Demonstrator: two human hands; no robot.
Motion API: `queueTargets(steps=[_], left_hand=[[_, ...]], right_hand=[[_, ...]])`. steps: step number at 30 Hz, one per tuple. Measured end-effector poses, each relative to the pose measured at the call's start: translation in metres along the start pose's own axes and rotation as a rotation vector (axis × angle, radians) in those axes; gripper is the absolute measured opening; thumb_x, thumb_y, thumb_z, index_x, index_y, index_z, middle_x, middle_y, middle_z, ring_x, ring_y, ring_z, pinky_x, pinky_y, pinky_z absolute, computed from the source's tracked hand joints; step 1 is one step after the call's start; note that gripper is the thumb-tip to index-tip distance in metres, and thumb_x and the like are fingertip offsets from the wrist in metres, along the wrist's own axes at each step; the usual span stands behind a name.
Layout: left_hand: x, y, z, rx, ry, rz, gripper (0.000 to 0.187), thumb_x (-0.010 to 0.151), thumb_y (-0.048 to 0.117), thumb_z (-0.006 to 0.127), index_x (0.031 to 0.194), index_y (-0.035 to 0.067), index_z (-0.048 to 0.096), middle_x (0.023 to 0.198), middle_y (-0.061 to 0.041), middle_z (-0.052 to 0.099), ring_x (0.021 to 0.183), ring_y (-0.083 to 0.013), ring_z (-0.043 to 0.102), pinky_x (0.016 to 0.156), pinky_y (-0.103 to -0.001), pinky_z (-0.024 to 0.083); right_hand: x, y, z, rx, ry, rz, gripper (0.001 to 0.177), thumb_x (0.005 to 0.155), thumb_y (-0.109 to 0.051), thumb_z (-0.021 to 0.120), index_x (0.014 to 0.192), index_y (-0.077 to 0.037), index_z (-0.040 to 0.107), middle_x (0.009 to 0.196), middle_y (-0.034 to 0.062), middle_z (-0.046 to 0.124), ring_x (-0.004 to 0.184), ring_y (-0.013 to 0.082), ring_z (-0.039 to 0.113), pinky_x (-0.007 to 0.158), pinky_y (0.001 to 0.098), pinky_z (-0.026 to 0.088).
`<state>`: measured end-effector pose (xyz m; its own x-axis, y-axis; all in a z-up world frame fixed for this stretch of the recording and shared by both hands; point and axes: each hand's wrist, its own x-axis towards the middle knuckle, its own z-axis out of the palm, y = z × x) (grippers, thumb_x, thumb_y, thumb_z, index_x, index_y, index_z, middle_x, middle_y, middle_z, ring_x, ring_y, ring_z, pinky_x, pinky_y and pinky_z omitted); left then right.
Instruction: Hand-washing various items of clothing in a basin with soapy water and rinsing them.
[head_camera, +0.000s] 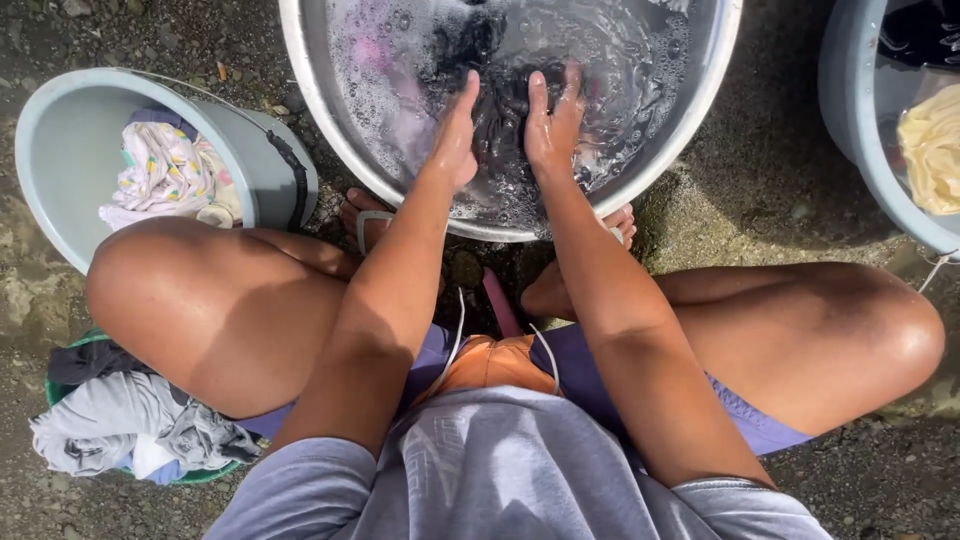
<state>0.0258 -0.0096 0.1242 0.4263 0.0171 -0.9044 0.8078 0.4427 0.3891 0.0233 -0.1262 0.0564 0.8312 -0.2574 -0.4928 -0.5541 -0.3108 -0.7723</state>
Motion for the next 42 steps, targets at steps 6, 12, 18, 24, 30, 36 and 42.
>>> queueTargets(steps=[6,12,18,24,30,36,42], left_hand=[[0.011,0.001,0.016,0.088,0.227,-0.029,0.084,0.064,0.065,0.029,0.125,0.009,0.043,0.125,-0.014,0.045,0.116,-0.0325,0.044,0.092,-0.048,0.039],[0.042,-0.008,0.021,-0.037,0.106,-0.001,0.062,0.07,0.055,0.034,0.098,0.007,0.06,0.094,-0.014,0.064,0.088,-0.0284,0.061,0.076,-0.038,0.052],[0.053,-0.004,0.011,-0.239,-0.073,0.015,0.033,0.072,0.039,0.048,0.08,0.009,0.059,0.077,-0.012,0.062,0.072,-0.0288,0.059,0.065,-0.042,0.052],[0.013,0.019,0.007,-0.252,-0.116,0.006,0.02,0.082,0.026,0.048,0.08,0.006,0.053,0.07,-0.013,0.058,0.063,-0.0288,0.059,0.058,-0.043,0.054],[0.005,0.046,-0.032,-0.053,0.089,0.159,0.048,0.075,0.024,0.065,0.112,0.002,0.046,0.112,-0.013,0.045,0.102,-0.0276,0.042,0.086,-0.045,0.035],[0.021,0.033,-0.035,0.003,0.002,0.271,0.036,0.074,0.004,0.064,0.107,0.007,0.051,0.1,-0.009,0.064,0.097,-0.0237,0.062,0.089,-0.04,0.051],[0.086,-0.024,-0.035,0.641,0.185,0.445,0.052,0.074,0.024,0.068,0.116,0.002,0.047,0.116,-0.014,0.056,0.108,-0.0242,0.054,0.093,-0.034,0.043]], right_hand=[[-0.023,-0.042,0.004,0.06,-0.149,-0.121,0.08,0.072,-0.064,0.047,0.127,-0.008,0.038,0.125,0.0136,0.045,0.116,0.027,0.042,0.095,0.0399,0.037],[-0.067,-0.068,0.018,-0.266,-0.26,-0.753,0.058,0.079,-0.055,0.056,0.091,0.001,0.049,0.088,0.0157,0.047,0.081,0.0295,0.045,0.071,0.038,0.036],[-0.042,-0.074,0.009,-0.188,-0.112,-0.936,0.048,0.086,-0.049,0.05,0.055,-0.012,0.045,0.045,0.0032,0.047,0.042,0.0196,0.049,0.039,0.0306,0.037],[0.017,-0.048,-0.025,-0.346,0.077,-0.342,0.063,0.073,-0.073,0.028,0.071,-0.017,0.057,0.054,-0.0025,0.053,0.05,0.0152,0.055,0.045,0.03,0.044],[0.055,-0.017,-0.065,-0.291,0.339,-0.31,0.082,0.08,-0.07,0.025,0.113,-0.003,0.06,0.129,0.0098,0.027,0.116,0.0316,0.032,0.097,0.0462,0.035],[0.047,-0.029,-0.051,-0.276,0.234,-0.622,0.051,0.091,-0.052,0.038,0.114,-0.008,0.053,0.106,0.0154,0.048,0.098,0.0303,0.053,0.081,0.0408,0.045],[0.043,0.011,0.001,-0.656,-0.198,-0.528,0.053,0.092,-0.036,0.053,0.138,-0.022,0.032,0.134,0.017,0.033,0.114,0.0408,0.04,0.086,0.0555,0.037]])
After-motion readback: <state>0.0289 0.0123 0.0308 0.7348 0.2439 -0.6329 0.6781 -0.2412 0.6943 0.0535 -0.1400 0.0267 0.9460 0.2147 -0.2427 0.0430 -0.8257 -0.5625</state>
